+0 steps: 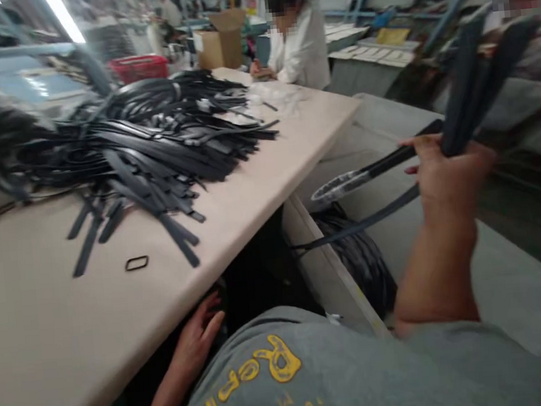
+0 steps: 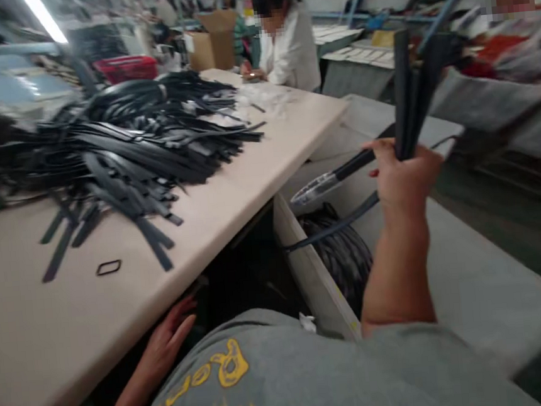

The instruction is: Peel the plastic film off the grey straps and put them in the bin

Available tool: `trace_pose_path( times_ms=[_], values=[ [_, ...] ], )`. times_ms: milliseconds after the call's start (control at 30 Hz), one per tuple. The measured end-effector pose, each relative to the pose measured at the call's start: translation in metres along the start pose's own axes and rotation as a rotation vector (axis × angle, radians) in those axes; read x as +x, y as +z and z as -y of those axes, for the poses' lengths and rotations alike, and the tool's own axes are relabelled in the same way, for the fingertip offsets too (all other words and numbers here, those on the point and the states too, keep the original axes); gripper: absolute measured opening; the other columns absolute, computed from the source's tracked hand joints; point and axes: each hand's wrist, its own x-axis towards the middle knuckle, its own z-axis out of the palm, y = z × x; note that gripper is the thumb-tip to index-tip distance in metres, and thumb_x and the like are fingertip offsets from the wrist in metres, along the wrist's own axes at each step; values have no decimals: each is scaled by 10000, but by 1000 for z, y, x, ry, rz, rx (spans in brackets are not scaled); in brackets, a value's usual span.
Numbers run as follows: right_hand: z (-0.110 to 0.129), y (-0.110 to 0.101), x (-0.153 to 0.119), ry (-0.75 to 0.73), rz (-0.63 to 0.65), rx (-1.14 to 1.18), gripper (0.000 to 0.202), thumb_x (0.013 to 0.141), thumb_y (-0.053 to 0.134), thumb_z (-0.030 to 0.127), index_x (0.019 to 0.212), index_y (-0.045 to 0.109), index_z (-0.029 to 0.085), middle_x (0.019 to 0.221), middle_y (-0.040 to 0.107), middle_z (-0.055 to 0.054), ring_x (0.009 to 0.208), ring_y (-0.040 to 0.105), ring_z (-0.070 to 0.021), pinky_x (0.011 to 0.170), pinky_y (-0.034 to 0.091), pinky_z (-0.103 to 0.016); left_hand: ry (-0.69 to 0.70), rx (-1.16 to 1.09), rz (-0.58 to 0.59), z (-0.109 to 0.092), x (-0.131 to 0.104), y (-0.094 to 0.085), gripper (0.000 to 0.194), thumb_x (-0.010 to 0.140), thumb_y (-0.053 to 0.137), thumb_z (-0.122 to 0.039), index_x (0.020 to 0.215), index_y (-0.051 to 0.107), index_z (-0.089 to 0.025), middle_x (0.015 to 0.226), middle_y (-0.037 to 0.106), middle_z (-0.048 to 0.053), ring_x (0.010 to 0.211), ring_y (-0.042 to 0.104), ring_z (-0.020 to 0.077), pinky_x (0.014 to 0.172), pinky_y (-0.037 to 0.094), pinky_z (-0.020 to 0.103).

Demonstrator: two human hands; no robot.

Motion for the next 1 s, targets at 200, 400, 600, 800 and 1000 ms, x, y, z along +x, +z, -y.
trace_pose_path(
  times_ms=[200,400,600,800,1000],
  values=[
    [-70,28,48,204,145,-170,357,867,624,333,1051,731,46,914,731,-103,546,596,-97,467,468,-194,5,156,82,8,8,1,587,806,518,-562,1256,584,-190,1296,651,91,1174,620,291,1016,489,429],
    [-142,64,21,336,326,-209,305,830,686,330,1005,752,89,870,747,-79,592,669,-146,534,526,-221,-24,173,92,21,14,1,547,820,531,-546,1237,613,-202,1295,655,84,1200,602,315,1005,494,449],
    [-190,64,-23,532,411,-283,271,868,682,355,945,723,98,796,713,-54,632,661,-137,639,555,-269,-25,220,173,27,16,1,547,843,528,-524,1275,600,-197,1305,648,86,1199,604,305,1056,447,455],
    [-220,76,-46,767,360,-256,238,943,603,342,1045,638,129,956,673,-40,757,658,-141,659,574,-299,-16,233,174,25,17,2,522,825,553,-507,1242,632,-201,1241,688,81,1187,612,317,1024,481,453],
    [-227,79,-21,802,150,-166,212,944,604,316,1047,629,132,950,661,-31,726,642,-123,617,562,-268,-19,280,201,28,16,2,570,843,506,-524,1287,595,-179,1292,655,103,1210,598,303,1043,464,454]
  ],
)
